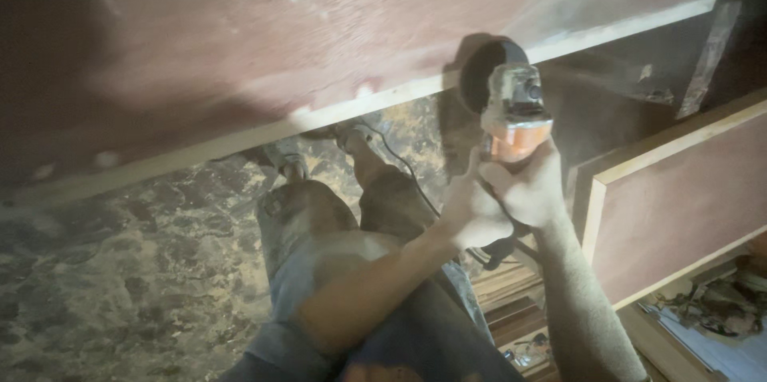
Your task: The person uses an angle grinder to sand the edge of a large wooden board. They move the tool along the length of the board's edge, generating dust as they work.
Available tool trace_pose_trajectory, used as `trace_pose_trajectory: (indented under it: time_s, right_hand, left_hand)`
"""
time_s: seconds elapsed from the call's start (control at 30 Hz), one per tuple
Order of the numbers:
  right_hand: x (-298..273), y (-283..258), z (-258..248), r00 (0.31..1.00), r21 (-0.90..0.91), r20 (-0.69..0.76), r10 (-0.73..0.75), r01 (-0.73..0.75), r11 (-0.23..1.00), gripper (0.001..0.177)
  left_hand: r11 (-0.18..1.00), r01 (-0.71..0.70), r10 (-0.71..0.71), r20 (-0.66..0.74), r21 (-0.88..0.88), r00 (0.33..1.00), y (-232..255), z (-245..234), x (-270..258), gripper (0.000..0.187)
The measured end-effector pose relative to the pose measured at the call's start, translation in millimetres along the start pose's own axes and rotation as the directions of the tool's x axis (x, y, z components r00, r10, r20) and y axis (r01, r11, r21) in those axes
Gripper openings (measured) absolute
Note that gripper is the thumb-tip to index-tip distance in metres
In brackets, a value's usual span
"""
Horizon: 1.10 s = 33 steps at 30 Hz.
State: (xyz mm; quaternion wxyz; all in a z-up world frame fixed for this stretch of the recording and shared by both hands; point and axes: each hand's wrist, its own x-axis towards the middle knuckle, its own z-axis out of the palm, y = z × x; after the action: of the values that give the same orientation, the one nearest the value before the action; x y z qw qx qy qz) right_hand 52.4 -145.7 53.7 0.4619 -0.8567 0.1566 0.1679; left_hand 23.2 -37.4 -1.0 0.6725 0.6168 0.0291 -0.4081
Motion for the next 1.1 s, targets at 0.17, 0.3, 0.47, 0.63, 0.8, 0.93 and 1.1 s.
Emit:
trace_pose_trajectory:
  time_s: [0.17, 0.3, 0.47, 0.63, 0.8, 0.93, 1.1]
  right_hand:
    - [8.8, 25.1, -35.8, 0.998, 0.090, -0.059, 0.005, 0.001, 0.996, 0.041]
    - [20.2, 51.6, -72.0, 0.996, 0.165, -0.074, 0.043, -0.030, 0.986, 0.041]
    - [38.7, 90.2, -119.6, 0.989, 0.101, -0.131, 0.074, -0.061, 0.993, 0.038]
    - [51.6, 106.7, -156.5, 0.971, 0.276, -0.147, 0.191, -0.146, 0.950, 0.033]
    - [52.4, 95.3, -134.8, 0.987, 0.306, -0.147, 0.060, -0.012, 0.952, 0.043]
    - [36.2, 66.2, -96.4, 0.989, 0.152, -0.081, -0.127, 0.138, 0.979, 0.053]
    - [26.8, 57.7, -74.1, 0.999, 0.019, -0.030, 0.035, -0.034, 0.999, 0.060]
  left_hand:
    - [0.994, 0.073, -0.075, 0.029, 0.084, 0.997, 20.8, 25.5, 29.4, 0.079]
    - [0.986, 0.123, -0.132, 0.071, 0.113, 0.989, 36.6, 52.2, 57.7, 0.082]
    - [0.984, 0.102, -0.122, 0.137, 0.150, 0.983, 50.0, 84.4, 96.4, 0.091]
    - [0.979, 0.088, -0.118, 0.160, 0.184, 0.980, 63.6, 110.7, 133.2, 0.093]
    - [0.987, 0.032, -0.047, 0.090, 0.160, 0.995, 48.9, 113.0, 122.4, 0.092]
    - [0.988, -0.071, 0.076, -0.028, 0.138, 0.997, 23.1, 90.0, 78.5, 0.092]
    - [0.987, -0.106, 0.116, -0.082, 0.122, 0.990, 4.2, 75.4, 54.0, 0.091]
